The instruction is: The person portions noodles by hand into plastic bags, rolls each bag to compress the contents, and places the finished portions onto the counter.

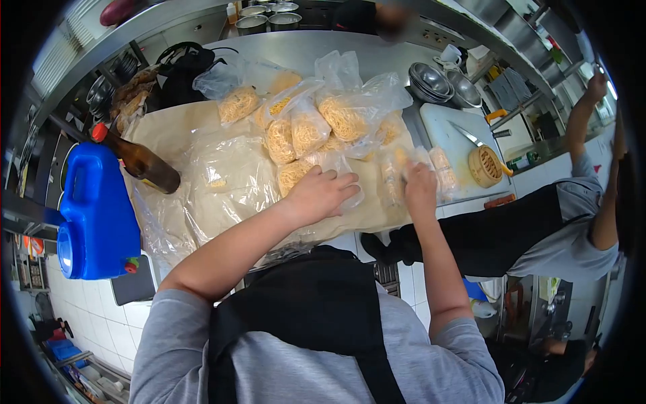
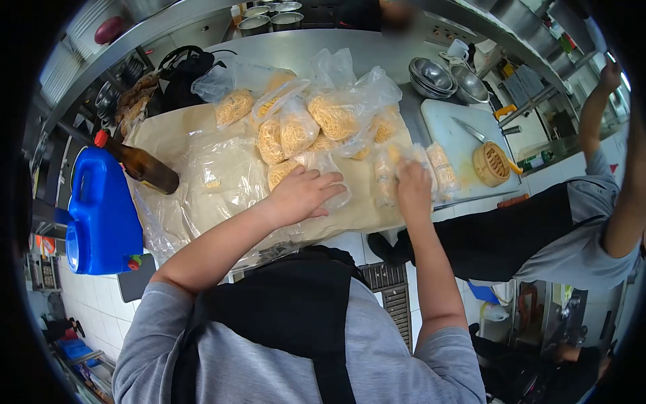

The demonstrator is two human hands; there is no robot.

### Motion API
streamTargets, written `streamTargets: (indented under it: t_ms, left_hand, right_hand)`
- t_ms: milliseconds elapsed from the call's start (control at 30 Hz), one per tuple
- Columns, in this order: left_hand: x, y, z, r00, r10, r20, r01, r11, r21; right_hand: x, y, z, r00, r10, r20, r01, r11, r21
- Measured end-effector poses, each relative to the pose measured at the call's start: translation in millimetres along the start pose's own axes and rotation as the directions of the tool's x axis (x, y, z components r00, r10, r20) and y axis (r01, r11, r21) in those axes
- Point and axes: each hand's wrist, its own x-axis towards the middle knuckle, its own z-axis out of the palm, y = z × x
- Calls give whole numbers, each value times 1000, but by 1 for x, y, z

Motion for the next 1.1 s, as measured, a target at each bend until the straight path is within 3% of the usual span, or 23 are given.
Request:
streamTargets:
  t_ms: [67,133,167,233,267,333,433,500,533,600,667,800,867,933,967,1000,1033,1100]
  left_hand:
    - [4,-10,13,998,-3,62,-3,995,103]
    - [9,-28,23,954,-52,295,3,986,166]
    - [11,-35,22,955,-77,287,28,985,171]
    - [16,-40,1,988,-140,57,148,975,-165]
    - [19,-40,-15,985,-164,47,170,972,-163]
    - [21,-34,-56,979,-202,-24,191,953,-235]
    - [3,-25,-113,950,-311,-15,305,938,-166]
    - [-21,-23,-149,916,-400,-9,396,910,-121]
    - [-38,-26,-165,934,-357,-21,353,930,-101]
    - [-72,-37,-191,938,-343,-42,340,938,-76]
    - [-103,-49,-212,944,-239,-228,241,970,-16]
    - [-144,-43,-239,896,-181,-406,229,971,72]
    - [-161,-40,-256,895,-345,-282,314,937,-152]
    - [-179,-38,-262,875,-411,-257,365,907,-209]
    - [-188,-36,-262,858,-451,-245,389,883,-264]
    - [-197,-35,-261,840,-491,-232,412,854,-319]
    - [-205,-38,-257,836,-497,-233,399,842,-364]
    - [-221,-49,-239,831,-513,-213,410,825,-388]
  right_hand:
    - [-3,-5,12,996,-75,-45,75,997,0]
    - [6,-18,-12,987,75,145,-73,997,-14]
    - [13,-27,-27,988,49,146,-48,999,-9]
    - [31,-56,-72,993,-118,10,113,967,229]
    - [41,-77,-93,990,-144,11,138,963,233]
    - [60,-118,-125,904,-402,-143,410,727,551]
    - [88,-149,-134,912,-409,-43,370,771,518]
    - [101,-167,-148,858,-495,-138,473,655,589]
    - [108,-174,-158,814,-536,-224,537,546,644]
    - [120,-181,-179,802,-561,-207,527,500,687]
    - [129,-189,-196,745,-652,-144,599,556,576]
    - [132,-223,-210,642,-729,-236,741,512,435]
    - [128,-243,-210,651,-719,-242,711,467,525]
    - [124,-261,-190,626,-741,-243,724,436,535]
    - [117,-265,-174,689,-647,-327,657,367,658]
    - [108,-267,-151,750,-539,-383,585,272,764]
    - [96,-264,-102,856,-358,-372,425,79,902]
    - [58,-323,-66,971,-98,-220,193,-225,955]
